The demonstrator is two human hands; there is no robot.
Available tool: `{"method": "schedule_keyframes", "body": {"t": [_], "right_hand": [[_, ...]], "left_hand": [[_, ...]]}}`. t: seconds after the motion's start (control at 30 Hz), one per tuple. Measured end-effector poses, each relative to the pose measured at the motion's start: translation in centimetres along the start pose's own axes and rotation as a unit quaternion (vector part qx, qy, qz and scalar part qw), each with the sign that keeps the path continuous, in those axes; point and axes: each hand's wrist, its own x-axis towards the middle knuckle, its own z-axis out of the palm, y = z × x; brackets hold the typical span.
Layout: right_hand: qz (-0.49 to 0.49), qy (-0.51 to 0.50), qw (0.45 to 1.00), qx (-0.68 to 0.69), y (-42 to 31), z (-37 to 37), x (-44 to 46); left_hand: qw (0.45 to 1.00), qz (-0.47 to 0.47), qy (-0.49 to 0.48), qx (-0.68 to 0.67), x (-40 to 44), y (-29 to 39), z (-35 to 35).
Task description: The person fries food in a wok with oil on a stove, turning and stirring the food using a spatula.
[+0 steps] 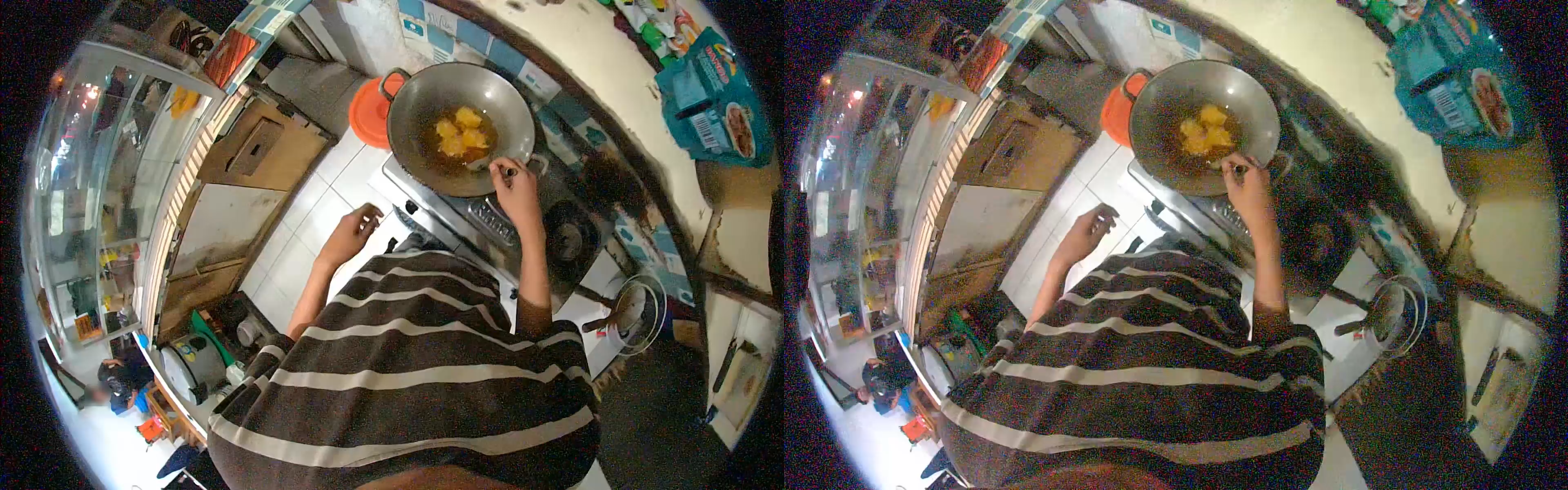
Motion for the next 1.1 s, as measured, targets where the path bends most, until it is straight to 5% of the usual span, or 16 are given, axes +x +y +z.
{"method": "schedule_keyframes", "body": {"t": [0.1, 0.17, 0.5, 0.73, 0.97, 1.1], "right_hand": [[0.021, 0.044, 0.999, 0.006, -0.6, 0.9, -0.4], [0.029, 0.064, 0.997, -0.042, 0.1, 2.0, -1.0], [0.2, 0.018, 0.97, 0.136, 2.2, 6.2, -2.5], [0.149, 0.062, 0.951, 0.265, 3.1, 7.8, -1.6], [0.194, 0.07, 0.957, 0.204, 2.3, 7.4, -0.9], [0.15, 0.046, 0.986, 0.052, 5.7, 6.9, -1.6]], "left_hand": [[0.99, -0.011, 0.014, -0.139, -0.2, 2.1, -1.4], [0.989, 0.013, 0.02, -0.146, -0.5, 2.1, -1.9], [0.98, -0.019, 0.02, -0.199, -1.2, -2.5, -2.2], [0.98, 0.019, 0.052, -0.19, -1.6, -3.8, -4.0], [0.952, 0.016, 0.09, -0.292, -1.1, -3.6, -4.9], [0.955, 0.023, 0.045, -0.291, -0.5, -3.6, -4.1]]}}
